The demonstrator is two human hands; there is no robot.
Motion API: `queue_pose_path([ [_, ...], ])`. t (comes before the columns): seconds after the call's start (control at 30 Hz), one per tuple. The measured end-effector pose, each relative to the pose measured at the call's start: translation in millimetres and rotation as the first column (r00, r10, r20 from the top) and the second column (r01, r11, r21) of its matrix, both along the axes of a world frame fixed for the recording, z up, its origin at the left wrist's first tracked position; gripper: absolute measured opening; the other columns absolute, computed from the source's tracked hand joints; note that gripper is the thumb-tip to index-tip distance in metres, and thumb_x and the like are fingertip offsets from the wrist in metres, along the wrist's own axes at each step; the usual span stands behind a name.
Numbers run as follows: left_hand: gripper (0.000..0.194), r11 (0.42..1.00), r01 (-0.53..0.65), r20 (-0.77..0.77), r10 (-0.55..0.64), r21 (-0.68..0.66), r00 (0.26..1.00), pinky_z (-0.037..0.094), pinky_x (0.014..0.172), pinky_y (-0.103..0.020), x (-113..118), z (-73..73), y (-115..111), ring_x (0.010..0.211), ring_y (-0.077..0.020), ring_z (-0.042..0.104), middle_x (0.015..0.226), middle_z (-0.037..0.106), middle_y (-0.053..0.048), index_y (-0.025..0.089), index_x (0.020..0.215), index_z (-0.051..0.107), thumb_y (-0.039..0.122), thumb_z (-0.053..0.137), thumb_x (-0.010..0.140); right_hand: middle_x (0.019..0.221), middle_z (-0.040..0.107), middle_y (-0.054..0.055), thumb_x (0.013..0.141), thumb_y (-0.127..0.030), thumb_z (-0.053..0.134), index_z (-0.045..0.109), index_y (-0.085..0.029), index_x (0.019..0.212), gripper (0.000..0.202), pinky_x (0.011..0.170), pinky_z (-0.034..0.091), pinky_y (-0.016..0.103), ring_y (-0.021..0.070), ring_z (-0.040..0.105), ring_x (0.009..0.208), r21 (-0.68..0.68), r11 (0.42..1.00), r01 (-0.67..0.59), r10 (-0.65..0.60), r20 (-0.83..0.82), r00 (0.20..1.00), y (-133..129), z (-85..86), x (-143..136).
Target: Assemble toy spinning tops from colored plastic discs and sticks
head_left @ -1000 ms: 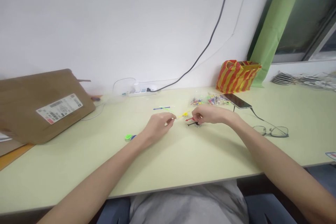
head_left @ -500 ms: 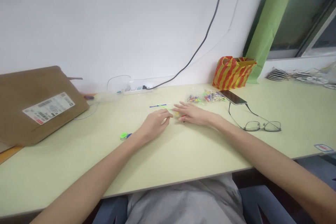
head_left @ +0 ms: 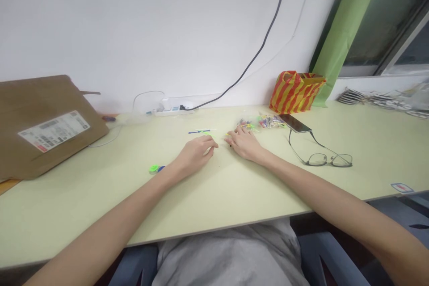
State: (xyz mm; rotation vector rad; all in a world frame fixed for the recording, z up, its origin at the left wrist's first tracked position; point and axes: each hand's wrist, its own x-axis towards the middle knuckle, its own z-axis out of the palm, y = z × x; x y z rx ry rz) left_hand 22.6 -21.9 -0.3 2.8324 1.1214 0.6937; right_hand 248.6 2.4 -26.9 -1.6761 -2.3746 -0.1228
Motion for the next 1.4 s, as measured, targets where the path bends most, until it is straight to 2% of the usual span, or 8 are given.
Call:
queue_pose_path([
  [0.2, 0.028, 1.0, 0.003, 0.009, -0.003, 0.004, 1.0, 0.05, 0.085, -0.034, -1.3, -1.6, -0.2, 0.094, -0.0209, 0.066, 0.106, 0.069, -0.005, 0.021, 0.101, 0.071, 0.019, 0.044, 0.096, 0.112, 0.061, 0.015, 0.108, -0.045, 0.016, 0.068, -0.025, 0.117, 0.057, 0.091, 0.039, 0.044, 0.0324, 0.049, 0.111, 0.054, 0.998, -0.034, 0.035, -0.023, 0.999, 5.6, 13.0, 11.5],
  [0.33, 0.028, 0.999, -0.04, 0.006, 0.039, 0.024, 0.999, 0.05, 0.086, -0.034, -0.1, -0.2, 1.4, 0.097, -0.0216, 0.066, 0.106, 0.07, -0.006, 0.021, 0.1, 0.071, 0.02, 0.043, 0.095, 0.106, 0.064, 0.015, 0.108, -0.042, 0.02, 0.072, -0.02, 0.104, 0.057, 0.087, 0.04, 0.043, 0.0312, 0.049, 0.102, 0.141, 0.986, 0.087, -0.065, -0.154, 0.986, 16.8, 23.4, 25.9],
  [0.53, 0.03, 0.968, -0.228, -0.209, 0.246, 0.107, 0.946, 0.046, 0.081, -0.034, -28.0, 25.4, 11.6, 0.094, -0.0236, 0.065, 0.105, 0.068, -0.009, 0.02, 0.101, 0.068, 0.018, 0.038, 0.095, 0.112, 0.064, 0.012, 0.102, -0.023, 0.035, 0.07, -0.02, 0.115, 0.037, 0.09, 0.04, 0.042, 0.0304, 0.049, 0.106, 0.218, 0.975, 0.044, 0.022, -0.288, 0.957, 17.3, 19.8, 25.7],
  [0.67, 0.033, 0.879, -0.396, -0.384, 0.28, -0.266, 0.88, 0.044, 0.067, -0.029, -69.7, 51.0, 13.2, 0.08, -0.0211, 0.064, 0.102, 0.069, -0.006, 0.025, 0.104, 0.065, 0.05, 0.046, 0.095, 0.117, 0.063, 0.013, 0.096, -0.016, 0.042, 0.067, -0.019, 0.122, 0.036, 0.095, 0.039, 0.043, 0.0302, 0.049, 0.111, 0.225, 0.969, -0.102, 0.165, -0.279, 0.946, 2.1, 10.2, 4.1],
  [0.8, 0.044, 0.784, -0.416, -0.445, 0.202, -0.461, 0.872, 0.041, 0.063, -0.026, -88.8, 62.1, 8.9, 0.075, -0.0192, 0.062, 0.097, 0.069, -0.004, 0.025, 0.094, 0.068, 0.061, 0.072, 0.07, 0.124, 0.059, 0.013, 0.095, -0.014, 0.042, 0.063, -0.019, 0.127, 0.039, 0.1, 0.038, 0.043, 0.0296, 0.047, 0.116, 0.193, 0.952, -0.237, 0.276, -0.208, 0.939, -17.1, 1.1, -21.3],
  [0.9, 0.038, 0.805, -0.335, -0.408, 0.128, -0.49, 0.904, 0.04, 0.06, -0.025, -82.6, 58.3, 8.4, 0.072, -0.0185, 0.06, 0.088, 0.067, -0.002, 0.024, 0.08, 0.067, 0.053, 0.08, 0.06, 0.129, 0.056, 0.014, 0.095, -0.013, 0.041, 0.059, -0.019, 0.133, 0.042, 0.102, 0.038, 0.043, 0.0291, 0.045, 0.121, 0.131, 0.939, -0.318, 0.335, -0.141, 0.931, -24.3, -6.1, -34.7],
  [1.1, 0.025, 0.812, -0.387, -0.439, 0.184, -0.436, 0.879, 0.03, 0.053, -0.028, -59.0, 42.5, 12.6, 0.052, -0.0144, 0.045, 0.061, 0.055, 0.001, 0.021, 0.064, 0.054, 0.04, 0.063, 0.078, 0.133, 0.053, 0.014, 0.095, -0.013, 0.041, 0.053, -0.016, 0.138, 0.044, 0.104, 0.039, 0.039, 0.0268, 0.044, 0.124, 0.107, 0.947, -0.304, 0.315, -0.108, 0.943, -10.5, -13.1, -47.3],
  [1.4, 0.025, 0.91, -0.278, -0.339, 0.169, -0.308, 0.926, 0.031, 0.056, -0.029, -44.8, 22.0, 14.2, 0.057, -0.0171, 0.05, 0.064, 0.057, -0.001, 0.021, 0.066, 0.049, 0.032, 0.052, 0.088, 0.126, 0.06, 0.02, 0.095, -0.006, 0.038, 0.061, -0.013, 0.125, 0.039, 0.101, 0.038, 0.044, 0.0323, 0.05, 0.122, 0.101, 0.973, -0.207, 0.199, 0.085, 0.976, 73.0, 15.5, -84.8],
])
